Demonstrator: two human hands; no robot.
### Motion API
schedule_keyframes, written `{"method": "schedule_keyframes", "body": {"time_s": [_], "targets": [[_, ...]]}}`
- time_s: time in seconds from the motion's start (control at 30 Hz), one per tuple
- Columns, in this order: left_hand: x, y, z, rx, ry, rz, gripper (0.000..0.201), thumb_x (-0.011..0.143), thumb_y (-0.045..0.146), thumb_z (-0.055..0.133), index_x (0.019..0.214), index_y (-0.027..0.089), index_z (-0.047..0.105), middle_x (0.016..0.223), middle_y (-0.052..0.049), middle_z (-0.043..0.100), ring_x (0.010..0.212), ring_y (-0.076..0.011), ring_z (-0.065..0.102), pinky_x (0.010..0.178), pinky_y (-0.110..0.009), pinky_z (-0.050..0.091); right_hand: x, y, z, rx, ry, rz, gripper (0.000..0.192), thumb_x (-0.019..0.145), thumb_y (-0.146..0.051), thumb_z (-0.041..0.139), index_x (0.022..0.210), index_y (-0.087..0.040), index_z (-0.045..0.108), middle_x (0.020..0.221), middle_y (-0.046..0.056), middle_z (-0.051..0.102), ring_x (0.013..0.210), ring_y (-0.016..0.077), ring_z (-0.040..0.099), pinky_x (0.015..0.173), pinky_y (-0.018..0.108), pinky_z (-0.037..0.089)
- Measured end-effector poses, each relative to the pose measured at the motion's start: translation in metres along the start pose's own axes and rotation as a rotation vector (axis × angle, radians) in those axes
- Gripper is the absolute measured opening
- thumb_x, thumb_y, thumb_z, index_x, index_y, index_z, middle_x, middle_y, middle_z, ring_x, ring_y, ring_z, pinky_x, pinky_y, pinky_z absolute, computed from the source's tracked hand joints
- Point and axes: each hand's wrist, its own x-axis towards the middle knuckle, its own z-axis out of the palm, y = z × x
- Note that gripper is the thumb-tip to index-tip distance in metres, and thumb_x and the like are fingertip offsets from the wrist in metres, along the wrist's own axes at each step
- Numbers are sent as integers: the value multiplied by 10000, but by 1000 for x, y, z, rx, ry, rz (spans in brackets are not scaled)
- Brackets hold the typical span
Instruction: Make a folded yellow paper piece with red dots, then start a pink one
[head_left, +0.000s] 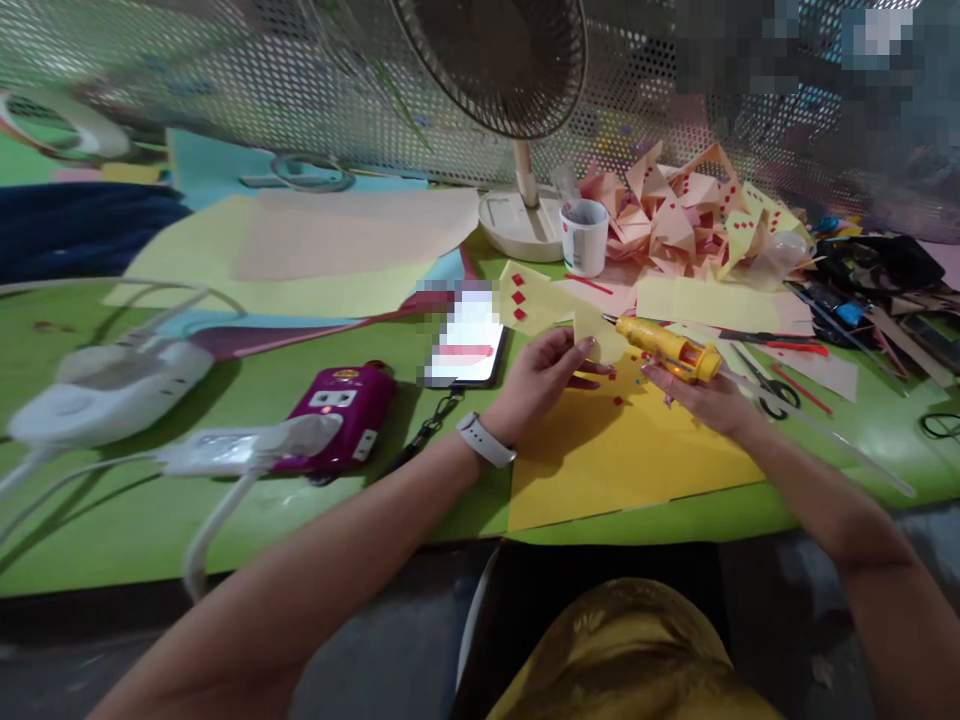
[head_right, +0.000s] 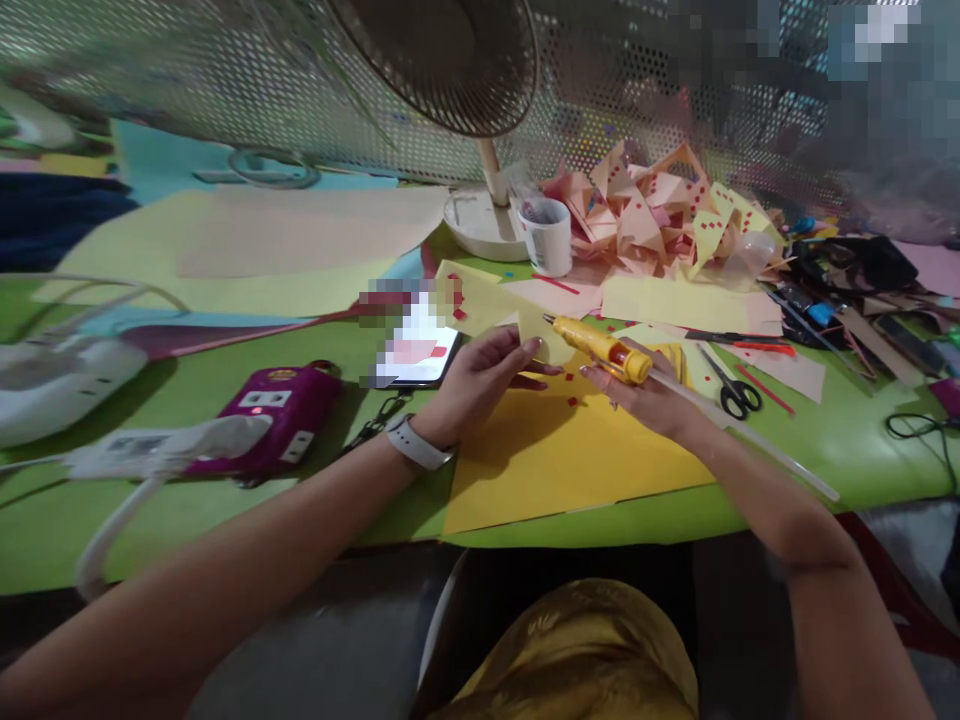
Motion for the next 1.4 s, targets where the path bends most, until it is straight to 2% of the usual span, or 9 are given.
{"method": "schedule_keyframes", "body": {"time_s": [0.1, 0.27, 0.4, 0.6, 0.77, 0.97, 1.17, 1.4], "targets": [[-2, 2, 1, 0, 1, -3, 407, 783, 545, 740, 888, 184, 583, 843, -21, 660, 787, -222, 765, 595, -262, 627, 0, -2, 2, -7, 13, 28, 335, 832, -498, 706, 994, -206, 677, 889, 30, 697, 742, 165, 602, 556, 266, 503], [-5, 3, 3, 8, 3, -28, 454, 774, 568, 747, 950, 171, 614, 917, -47, 696, 823, -224, 762, 626, -262, 632, -1, -9, 7, -12, 33, 53, 356, 811, -533, 694, 952, -206, 695, 759, 1, 640, 621, 136, 544, 504, 252, 459], [-4, 1, 2, 11, -16, -14, 458, 785, 570, 737, 970, 167, 620, 932, -66, 709, 850, -241, 761, 628, -275, 640, -1, -12, 9, 10, 54, 62, 353, 796, -517, 709, 945, -198, 695, 807, 13, 665, 656, 142, 564, 531, 255, 466], [-4, 0, 2, 9, -42, -9, 476, 778, 568, 743, 990, 163, 612, 951, -73, 716, 840, -242, 764, 617, -277, 644, -1, -9, 8, 17, 24, 33, 296, 812, -450, 697, 970, -200, 696, 952, 42, 720, 831, 189, 632, 676, 292, 523], [-4, 0, 3, 31, -39, 2, 427, 794, 551, 726, 942, 175, 587, 927, -62, 699, 845, -239, 762, 602, -268, 640, -1, -11, 9, -41, 37, 31, 345, 827, -513, 678, 979, -204, 696, 937, 47, 720, 754, 177, 616, 594, 282, 502], [-4, -2, 3, 44, -34, 14, 424, 795, 556, 726, 913, 178, 573, 919, -59, 690, 848, -241, 763, 601, -266, 643, -3, -13, 8, -64, 37, 45, 349, 826, -507, 691, 984, -196, 693, 854, 24, 685, 689, 143, 566, 565, 257, 473], [-4, -2, 4, 40, -29, 24, 457, 774, 587, 739, 888, 178, 571, 912, -59, 689, 833, -243, 763, 587, -261, 642, -4, -17, 8, -72, 49, 97, 381, 806, -550, 684, 987, -214, 688, 904, 34, 701, 740, 175, 594, 539, 262, 469], [-5, -1, 5, 34, -28, 25, 466, 761, 595, 744, 871, 181, 561, 856, -39, 670, 799, -235, 764, 577, -262, 642, -2, -19, 8, -110, 49, 105, 414, 777, -588, 677, 963, -219, 690, 885, 29, 700, 716, 165, 591, 557, 270, 470]]}}
